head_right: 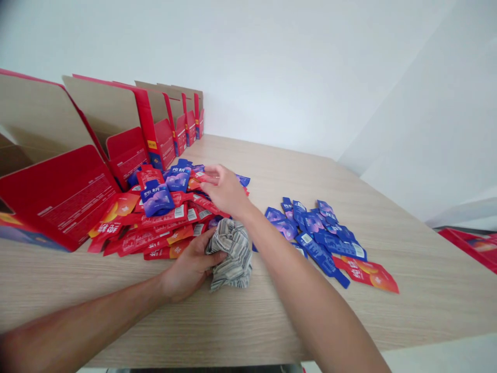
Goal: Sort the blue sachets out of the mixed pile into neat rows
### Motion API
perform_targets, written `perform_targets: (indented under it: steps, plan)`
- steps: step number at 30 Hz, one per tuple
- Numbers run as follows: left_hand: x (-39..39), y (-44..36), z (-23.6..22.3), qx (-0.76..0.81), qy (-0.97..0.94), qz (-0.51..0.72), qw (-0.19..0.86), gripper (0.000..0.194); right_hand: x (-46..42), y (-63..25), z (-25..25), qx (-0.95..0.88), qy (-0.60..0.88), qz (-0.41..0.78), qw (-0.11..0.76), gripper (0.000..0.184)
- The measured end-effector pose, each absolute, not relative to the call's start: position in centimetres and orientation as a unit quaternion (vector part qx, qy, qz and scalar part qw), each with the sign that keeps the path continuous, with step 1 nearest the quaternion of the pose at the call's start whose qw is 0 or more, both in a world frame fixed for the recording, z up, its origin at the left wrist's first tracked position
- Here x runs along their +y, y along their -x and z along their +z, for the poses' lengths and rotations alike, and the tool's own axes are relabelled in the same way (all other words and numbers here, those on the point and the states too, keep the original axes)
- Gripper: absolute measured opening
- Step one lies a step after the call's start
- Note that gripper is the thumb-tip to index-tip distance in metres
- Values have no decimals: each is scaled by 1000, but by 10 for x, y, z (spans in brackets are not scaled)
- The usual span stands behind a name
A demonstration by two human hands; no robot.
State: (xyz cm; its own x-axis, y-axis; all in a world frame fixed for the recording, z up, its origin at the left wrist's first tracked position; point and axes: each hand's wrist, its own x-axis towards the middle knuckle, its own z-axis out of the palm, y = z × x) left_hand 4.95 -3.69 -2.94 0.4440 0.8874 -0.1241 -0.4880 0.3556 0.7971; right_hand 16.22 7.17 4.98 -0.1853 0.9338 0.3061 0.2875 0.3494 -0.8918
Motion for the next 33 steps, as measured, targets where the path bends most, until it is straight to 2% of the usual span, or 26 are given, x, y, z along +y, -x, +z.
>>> perform_targets:
  steps: [3,7,9,11,14,20,23,26,33]
  plan:
    - [-37,-51,-30,298,-361,433,770,61,55,-232,65,-735,481,248,408,26]
    - [-37,-55,-29,311,-366,435,762,62,22,-305,71,-773,554,210,229,16]
    - [-37,-56,-28,318,-365,435,759,63,3,-324,63,-790,561,207,136,19]
    - [-37,-56,-27,326,-362,437,756,63,-14,-333,51,-808,559,168,77,32]
    - [-38,-57,-26,329,-361,440,753,62,-35,-334,33,-820,563,105,23,52]
    - [-38,-56,-24,331,-353,446,753,62,-58,-319,19,-814,578,46,-36,43]
    - [-38,-56,-25,333,-346,444,757,63,-64,-313,13,-827,561,13,-29,36]
    - [-38,-56,-26,330,-342,447,758,62,-67,-318,10,-829,558,21,25,35]
    - [-38,-55,-25,322,-348,448,758,60,-61,-282,10,-770,582,30,261,40]
